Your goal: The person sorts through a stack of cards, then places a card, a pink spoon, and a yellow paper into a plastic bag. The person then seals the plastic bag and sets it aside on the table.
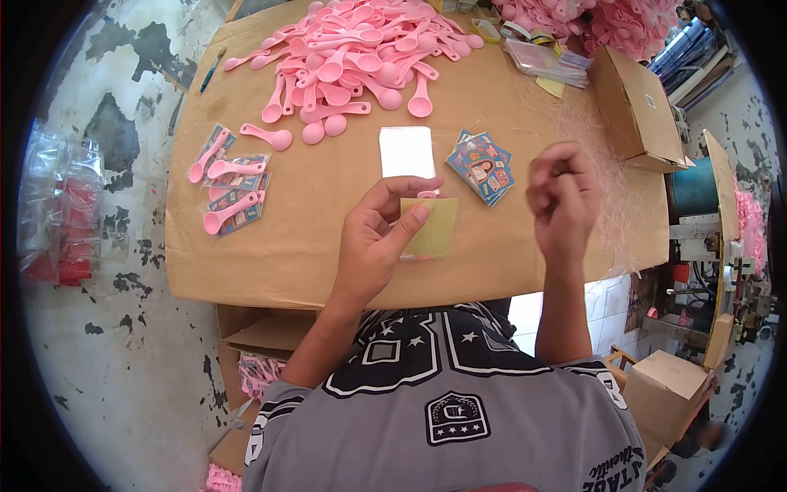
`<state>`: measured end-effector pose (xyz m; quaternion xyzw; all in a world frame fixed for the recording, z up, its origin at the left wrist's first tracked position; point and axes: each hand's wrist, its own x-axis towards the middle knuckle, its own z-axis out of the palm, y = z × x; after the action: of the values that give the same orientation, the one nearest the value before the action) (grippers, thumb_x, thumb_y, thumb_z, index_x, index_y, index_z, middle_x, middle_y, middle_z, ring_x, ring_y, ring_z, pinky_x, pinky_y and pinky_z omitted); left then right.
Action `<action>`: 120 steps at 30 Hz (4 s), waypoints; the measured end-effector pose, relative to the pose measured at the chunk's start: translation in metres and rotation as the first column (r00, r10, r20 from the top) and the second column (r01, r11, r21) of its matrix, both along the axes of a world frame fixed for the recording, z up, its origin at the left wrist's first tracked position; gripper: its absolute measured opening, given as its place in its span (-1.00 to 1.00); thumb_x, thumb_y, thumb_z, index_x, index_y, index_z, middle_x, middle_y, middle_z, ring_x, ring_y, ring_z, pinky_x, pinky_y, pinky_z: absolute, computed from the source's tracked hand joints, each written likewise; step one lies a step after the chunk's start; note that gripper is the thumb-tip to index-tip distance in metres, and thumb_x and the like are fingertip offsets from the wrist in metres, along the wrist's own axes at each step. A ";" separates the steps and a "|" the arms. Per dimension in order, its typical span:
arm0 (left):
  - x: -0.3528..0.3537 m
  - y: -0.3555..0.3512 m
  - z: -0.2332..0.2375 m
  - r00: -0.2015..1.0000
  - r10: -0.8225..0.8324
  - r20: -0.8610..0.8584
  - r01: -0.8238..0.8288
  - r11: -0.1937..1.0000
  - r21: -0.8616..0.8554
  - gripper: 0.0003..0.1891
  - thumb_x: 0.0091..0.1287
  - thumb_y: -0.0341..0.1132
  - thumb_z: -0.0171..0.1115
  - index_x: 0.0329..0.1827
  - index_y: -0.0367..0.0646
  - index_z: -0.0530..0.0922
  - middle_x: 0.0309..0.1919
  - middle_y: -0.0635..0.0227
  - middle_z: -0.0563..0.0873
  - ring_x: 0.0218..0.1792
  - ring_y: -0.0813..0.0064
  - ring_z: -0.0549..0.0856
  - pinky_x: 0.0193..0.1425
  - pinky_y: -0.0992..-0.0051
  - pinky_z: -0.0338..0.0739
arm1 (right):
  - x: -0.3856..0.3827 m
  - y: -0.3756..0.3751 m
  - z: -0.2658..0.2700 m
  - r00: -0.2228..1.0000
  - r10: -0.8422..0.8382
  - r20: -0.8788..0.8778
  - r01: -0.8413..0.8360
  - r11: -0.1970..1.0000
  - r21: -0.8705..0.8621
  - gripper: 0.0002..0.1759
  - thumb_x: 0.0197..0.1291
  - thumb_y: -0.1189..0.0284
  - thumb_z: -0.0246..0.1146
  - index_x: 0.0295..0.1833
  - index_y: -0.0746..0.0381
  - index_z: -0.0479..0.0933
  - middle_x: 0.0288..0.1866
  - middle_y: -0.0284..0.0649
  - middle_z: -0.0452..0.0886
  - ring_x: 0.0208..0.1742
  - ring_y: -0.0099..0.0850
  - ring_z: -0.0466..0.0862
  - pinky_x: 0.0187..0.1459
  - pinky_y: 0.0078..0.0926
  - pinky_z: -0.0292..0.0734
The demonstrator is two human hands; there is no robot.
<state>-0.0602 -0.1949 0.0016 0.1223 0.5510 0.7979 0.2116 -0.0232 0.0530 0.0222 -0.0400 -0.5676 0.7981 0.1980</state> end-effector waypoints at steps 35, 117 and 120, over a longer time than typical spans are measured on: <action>0.004 -0.013 -0.006 0.997 0.040 -0.061 -0.034 0.995 0.091 -0.69 0.53 -0.51 0.35 0.29 -0.30 0.58 -0.07 0.20 0.86 -0.08 0.60 0.80 -0.01 0.60 0.66 | 0.020 -0.042 0.010 0.947 0.290 0.135 -0.312 0.743 0.592 -0.77 0.31 0.71 0.39 0.03 0.27 0.73 -0.14 -0.34 0.63 -0.24 -0.71 0.53 -0.26 -0.75 0.33; -0.024 -0.080 -0.033 0.973 0.222 0.055 -0.205 0.953 -0.222 -0.77 0.62 -0.26 0.31 0.04 -0.26 0.54 -0.31 0.26 0.83 -0.38 0.53 0.83 -0.39 0.48 0.73 | -0.002 -0.075 -0.019 0.880 0.182 0.439 -0.427 0.708 0.562 -0.69 0.63 0.27 0.22 0.00 0.36 0.52 -0.35 -0.06 0.64 -0.38 -0.36 0.58 -0.26 -0.32 0.49; -0.020 -0.092 -0.020 0.943 0.255 0.213 -0.247 0.967 -0.060 -0.70 0.63 -0.29 0.27 0.27 -0.29 0.56 -0.09 0.24 0.84 -0.12 0.47 0.86 0.05 0.43 0.79 | -0.002 -0.073 -0.018 0.876 0.179 0.448 -0.431 0.708 0.560 -0.70 0.62 0.28 0.23 0.00 0.36 0.52 -0.37 -0.07 0.63 -0.40 -0.38 0.56 -0.28 -0.33 0.48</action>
<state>-0.0798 -0.2870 -0.0179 -0.0409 0.5484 0.8178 0.1696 -0.0248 -0.0205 0.0039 -0.0192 -0.8311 0.5539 -0.0453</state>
